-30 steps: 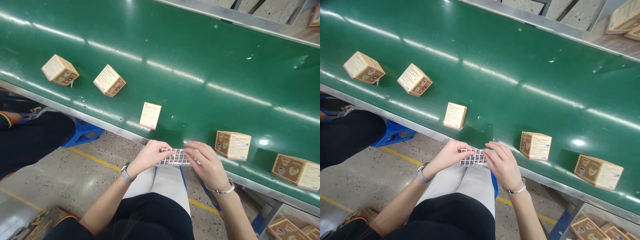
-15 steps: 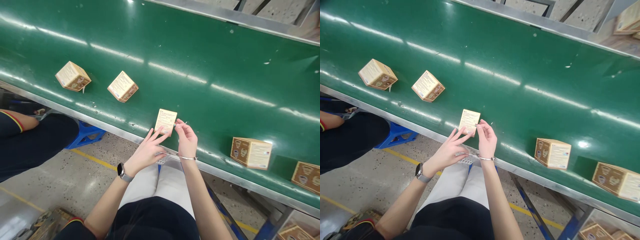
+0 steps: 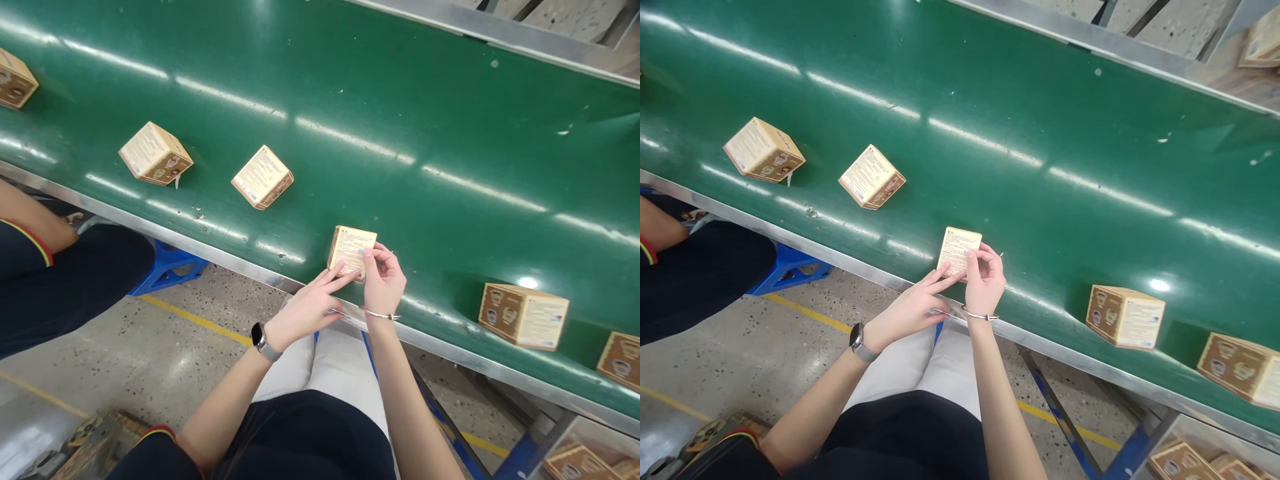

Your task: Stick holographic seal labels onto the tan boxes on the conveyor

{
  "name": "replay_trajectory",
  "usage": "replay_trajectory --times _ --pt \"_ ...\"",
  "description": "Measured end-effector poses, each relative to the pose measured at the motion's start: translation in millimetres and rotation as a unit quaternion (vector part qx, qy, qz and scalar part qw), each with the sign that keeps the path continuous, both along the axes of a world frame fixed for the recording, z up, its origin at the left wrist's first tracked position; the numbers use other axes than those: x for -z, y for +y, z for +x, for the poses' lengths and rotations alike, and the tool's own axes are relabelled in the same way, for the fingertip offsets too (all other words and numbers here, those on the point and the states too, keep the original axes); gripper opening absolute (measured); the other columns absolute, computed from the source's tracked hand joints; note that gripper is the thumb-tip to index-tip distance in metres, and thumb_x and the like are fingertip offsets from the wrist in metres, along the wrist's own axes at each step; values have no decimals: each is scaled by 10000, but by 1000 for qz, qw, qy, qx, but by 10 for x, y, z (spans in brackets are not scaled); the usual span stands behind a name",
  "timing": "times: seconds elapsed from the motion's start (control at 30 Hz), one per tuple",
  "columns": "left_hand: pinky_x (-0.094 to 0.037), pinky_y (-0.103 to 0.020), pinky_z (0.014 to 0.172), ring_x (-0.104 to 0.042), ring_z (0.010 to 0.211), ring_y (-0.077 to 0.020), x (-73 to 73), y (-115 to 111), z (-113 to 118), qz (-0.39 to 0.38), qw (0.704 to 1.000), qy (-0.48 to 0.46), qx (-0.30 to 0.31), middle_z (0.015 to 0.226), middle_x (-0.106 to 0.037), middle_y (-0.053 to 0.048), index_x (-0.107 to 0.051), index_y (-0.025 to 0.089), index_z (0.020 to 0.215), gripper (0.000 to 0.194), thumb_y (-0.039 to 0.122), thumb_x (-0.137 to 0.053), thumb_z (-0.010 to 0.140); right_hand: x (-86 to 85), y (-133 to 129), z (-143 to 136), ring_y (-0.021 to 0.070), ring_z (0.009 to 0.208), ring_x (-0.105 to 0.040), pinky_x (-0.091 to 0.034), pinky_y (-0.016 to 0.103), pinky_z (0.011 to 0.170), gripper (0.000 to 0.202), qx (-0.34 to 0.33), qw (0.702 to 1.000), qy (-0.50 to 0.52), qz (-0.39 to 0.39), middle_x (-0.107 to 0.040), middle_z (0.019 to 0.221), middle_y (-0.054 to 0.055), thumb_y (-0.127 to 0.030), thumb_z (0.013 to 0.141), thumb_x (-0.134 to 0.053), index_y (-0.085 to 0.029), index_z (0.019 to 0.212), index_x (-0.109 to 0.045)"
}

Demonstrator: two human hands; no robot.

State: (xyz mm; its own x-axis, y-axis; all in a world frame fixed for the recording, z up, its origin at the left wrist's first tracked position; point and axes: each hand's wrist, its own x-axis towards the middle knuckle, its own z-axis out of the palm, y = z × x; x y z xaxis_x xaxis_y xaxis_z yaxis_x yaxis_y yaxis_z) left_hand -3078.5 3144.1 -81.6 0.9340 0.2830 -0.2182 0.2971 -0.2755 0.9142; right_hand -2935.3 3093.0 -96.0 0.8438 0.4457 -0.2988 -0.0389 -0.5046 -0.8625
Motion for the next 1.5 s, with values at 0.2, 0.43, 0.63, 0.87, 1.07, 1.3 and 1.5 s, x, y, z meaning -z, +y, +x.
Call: replay_trajectory --times 0.2,0.43,0.63,0.87,1.07,1.3,1.5 --pt "-315 -449 1225 -142 1513 -238 13 -133 132 2 1000 -6 23 1594 -274 -7 -739 180 754 176 163 -620 883 -24 -173 121 227 965 -657 -537 437 878 260 -9 1000 -29 -2 -653 1105 135 -427 761 -700 -174 804 -658" --pt "-322 -401 1224 -192 1504 -241 -170 -534 588 20 999 -7 35 1579 -322 -20 -726 169 727 137 133 -666 844 -163 -574 501 236 969 -657 -559 416 830 201 -24 988 -144 -42 -665 1025 115 -388 815 -648 -188 806 -629" --pt "-299 -411 1225 -264 1482 -251 -199 -593 670 -2 1000 -21 15 1555 -366 -40 -725 169 745 115 121 -672 835 -170 -621 570 186 842 -700 -580 380 764 409 47 989 -140 -9 -540 1287 162 -340 796 -685 -203 1127 -486" --pt "-549 -255 763 -722 800 -161 -359 -400 577 -191 966 65 -163 880 -780 -2 -758 202 858 145 255 -627 889 -781 -842 826 203 923 -686 -548 356 831 154 -287 927 -227 -82 -716 956 62 -284 953 -513 -214 980 -647" --pt "-428 -206 584 -614 644 -119 -467 -200 507 -258 942 93 -193 723 -727 4 -739 164 784 204 306 -618 865 -1013 -864 702 214 904 -688 -552 361 787 221 -494 821 -279 -63 -735 1014 71 -270 981 -508 -221 1163 -624" --pt "-376 -212 555 -531 596 -106 -479 -163 435 -235 945 122 -191 643 -656 20 -712 164 752 248 344 -591 874 -888 -696 539 168 808 -693 -426 423 995 162 -483 802 -345 -59 -749 896 -7 -179 965 -522 -270 976 -656" --pt "-407 -226 574 -566 617 -118 -432 -135 363 -209 939 135 -236 665 -671 23 -697 175 744 228 312 -584 887 -921 -636 466 227 1013 -671 -475 437 937 95 -447 858 -250 -37 -727 1037 54 -189 922 -568 -245 893 -639"
